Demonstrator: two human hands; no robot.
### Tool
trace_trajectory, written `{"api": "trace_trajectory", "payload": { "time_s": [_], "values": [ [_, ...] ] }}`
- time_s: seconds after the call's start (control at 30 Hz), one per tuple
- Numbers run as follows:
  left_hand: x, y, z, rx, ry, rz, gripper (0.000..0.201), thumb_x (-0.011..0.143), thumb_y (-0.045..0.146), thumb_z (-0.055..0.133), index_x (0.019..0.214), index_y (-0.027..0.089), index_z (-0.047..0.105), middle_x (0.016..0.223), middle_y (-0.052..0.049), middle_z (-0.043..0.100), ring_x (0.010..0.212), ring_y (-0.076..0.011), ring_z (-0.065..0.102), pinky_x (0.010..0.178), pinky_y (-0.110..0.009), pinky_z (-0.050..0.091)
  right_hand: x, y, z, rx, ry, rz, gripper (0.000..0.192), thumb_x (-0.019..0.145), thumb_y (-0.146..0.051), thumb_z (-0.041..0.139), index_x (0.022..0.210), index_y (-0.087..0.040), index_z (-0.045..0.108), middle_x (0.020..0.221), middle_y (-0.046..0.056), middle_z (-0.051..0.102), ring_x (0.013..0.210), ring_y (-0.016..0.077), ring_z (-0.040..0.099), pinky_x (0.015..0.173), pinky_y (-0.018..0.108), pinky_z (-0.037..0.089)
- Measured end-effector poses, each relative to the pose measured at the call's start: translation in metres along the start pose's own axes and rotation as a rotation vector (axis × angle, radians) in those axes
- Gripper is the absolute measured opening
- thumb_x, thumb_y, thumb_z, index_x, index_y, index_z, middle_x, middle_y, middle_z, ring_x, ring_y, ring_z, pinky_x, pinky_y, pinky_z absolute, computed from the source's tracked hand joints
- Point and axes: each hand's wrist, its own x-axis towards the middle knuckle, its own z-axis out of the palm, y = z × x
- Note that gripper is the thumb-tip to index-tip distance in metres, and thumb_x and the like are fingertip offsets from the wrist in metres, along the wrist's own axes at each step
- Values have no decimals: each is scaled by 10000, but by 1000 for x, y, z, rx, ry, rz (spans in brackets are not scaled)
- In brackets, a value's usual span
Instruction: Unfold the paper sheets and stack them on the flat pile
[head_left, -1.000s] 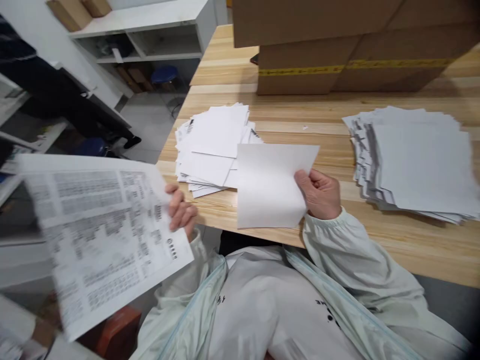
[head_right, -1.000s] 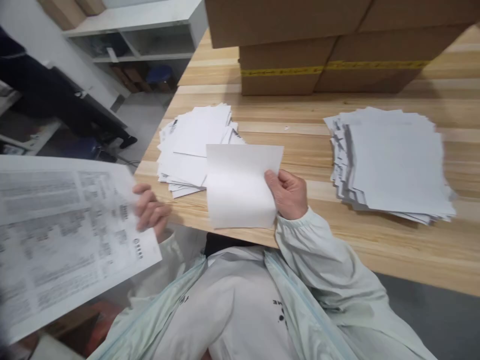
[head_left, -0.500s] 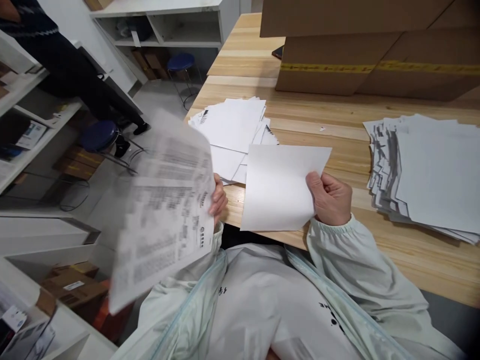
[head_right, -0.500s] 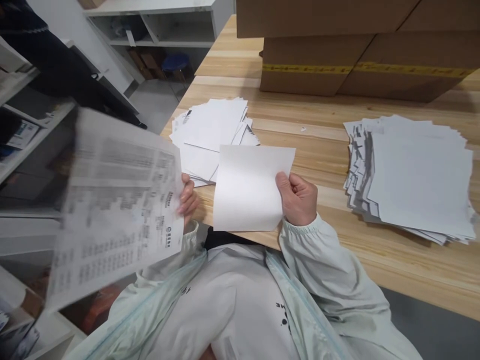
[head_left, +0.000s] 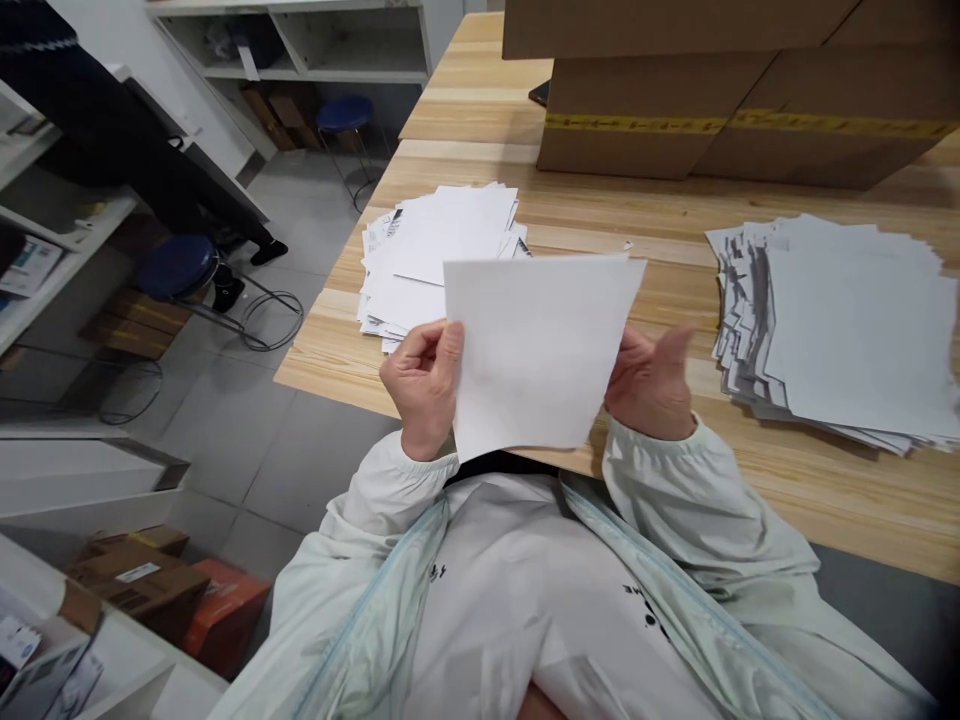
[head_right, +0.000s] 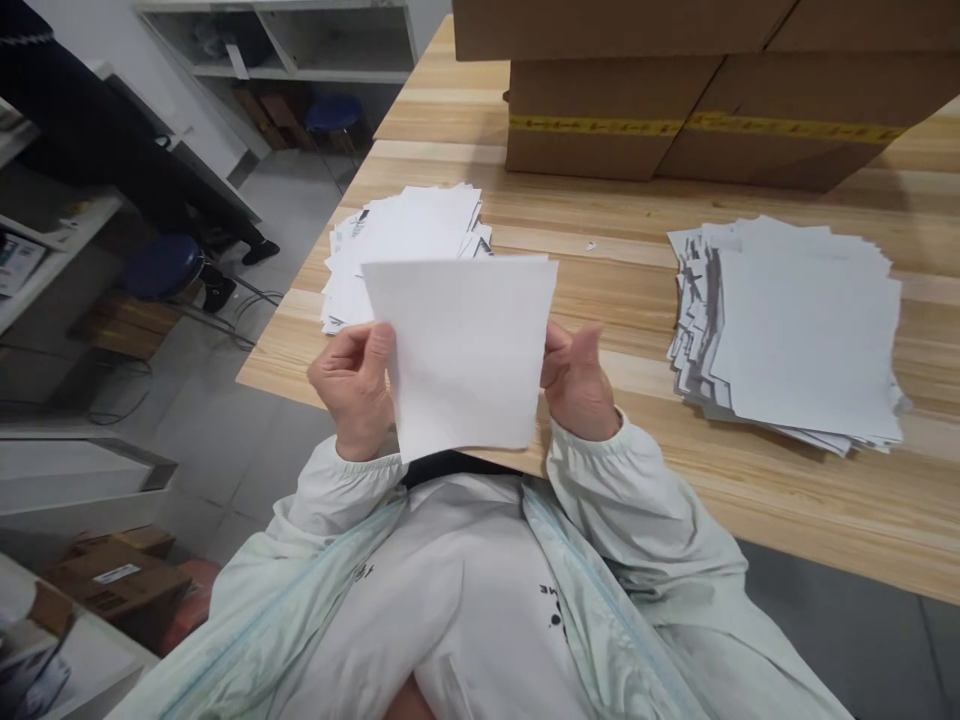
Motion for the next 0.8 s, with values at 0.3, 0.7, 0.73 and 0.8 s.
{"api": "trace_trajectory", "payload": {
  "time_s": [0.3, 0.7, 0.73, 0.8],
  "values": [
    [-8, 16, -4, -96, -131, 249, 498, 842, 465, 739, 1264, 288, 545, 816, 28, 692, 696, -86, 630, 703, -226, 506, -6, -13, -3, -101, 38, -390, 188, 877, -417, 682, 855, -256, 777, 934, 13, 781, 907, 221, 732, 826, 370, 600],
    [-21, 10, -7, -115, -251, 143, 164, 931, 374, 639, 979, 217, 628, 876, 14, 651, 829, -91, 602, 803, -199, 475, -17, 6, 7, -53, 59, -261, 325, 852, -523, 685, 944, -218, 749, 945, 60, 774, 848, 224, 726, 745, 394, 615],
    [-22, 9, -7, -120, -254, 135, 154, 934, 365, 636, 979, 218, 626, 883, 14, 650, 835, -91, 599, 812, -199, 473, -16, 7, 7, -38, 59, -261, 324, 848, -520, 691, 954, -219, 745, 954, 60, 773, 855, 223, 725, 751, 395, 614],
    [-22, 6, -8, -127, -259, 117, 153, 935, 364, 633, 980, 218, 622, 889, 13, 649, 845, -94, 598, 820, -203, 474, -16, 10, 8, -25, 55, -258, 325, 844, -518, 698, 961, -217, 739, 960, 62, 771, 862, 221, 723, 755, 392, 611]
  ]
}}
